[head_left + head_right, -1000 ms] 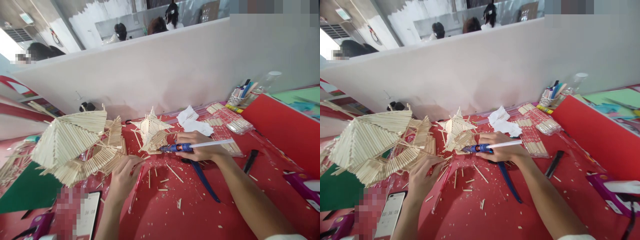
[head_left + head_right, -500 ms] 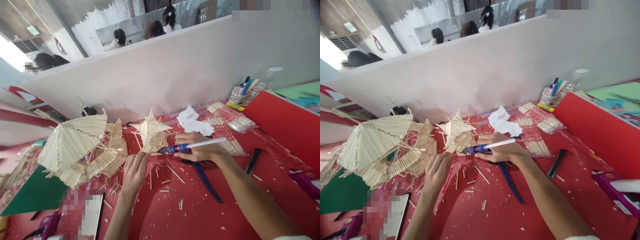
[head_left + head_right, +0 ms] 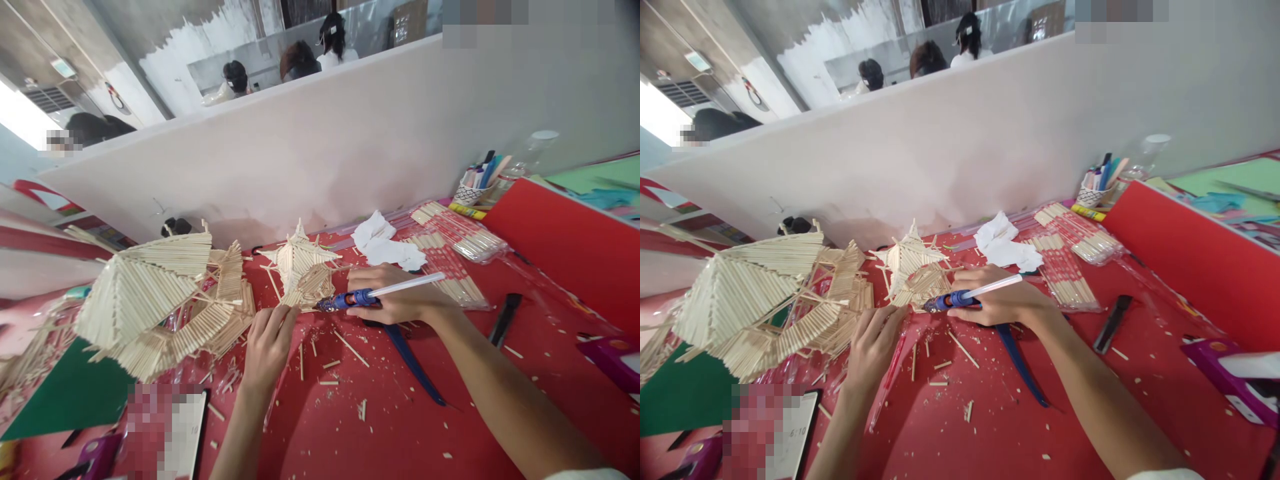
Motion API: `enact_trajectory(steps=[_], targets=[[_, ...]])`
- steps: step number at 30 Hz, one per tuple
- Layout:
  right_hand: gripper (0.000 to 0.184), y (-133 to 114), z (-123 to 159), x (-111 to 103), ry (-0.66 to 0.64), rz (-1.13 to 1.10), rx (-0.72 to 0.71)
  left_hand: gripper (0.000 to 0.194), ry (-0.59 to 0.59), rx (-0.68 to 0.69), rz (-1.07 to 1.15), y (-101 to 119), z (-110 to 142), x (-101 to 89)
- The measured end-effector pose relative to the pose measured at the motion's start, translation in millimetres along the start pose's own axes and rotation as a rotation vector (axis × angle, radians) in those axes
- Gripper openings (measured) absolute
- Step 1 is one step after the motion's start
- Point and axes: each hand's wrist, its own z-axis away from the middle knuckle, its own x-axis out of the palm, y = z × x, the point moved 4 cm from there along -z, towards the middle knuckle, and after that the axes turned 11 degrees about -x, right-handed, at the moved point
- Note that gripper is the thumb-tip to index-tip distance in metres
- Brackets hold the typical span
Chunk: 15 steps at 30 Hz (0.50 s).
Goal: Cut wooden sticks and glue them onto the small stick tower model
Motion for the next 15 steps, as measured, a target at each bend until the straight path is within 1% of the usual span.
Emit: enact_trajectory(steps=[4,10,15], targets=[[0.026,-1.2,-0.8,-0.5,0.001,-0.005,-0.003,0.036,-0.018,-0.002,-0.031,-1.7,0.7,1.5],[0.026,-1.6,-0.7,-2.0,0.015,-0.003,-0.002,0.049,-0.068,0.042,-0.162,-2.0,-3.2,1.5],[0.025,-1.0,-0.2,-1.7,0.015,0.0,-0.005,0.05,-0.1,0.046,-0.132,-3.8,-3.9,1.0]])
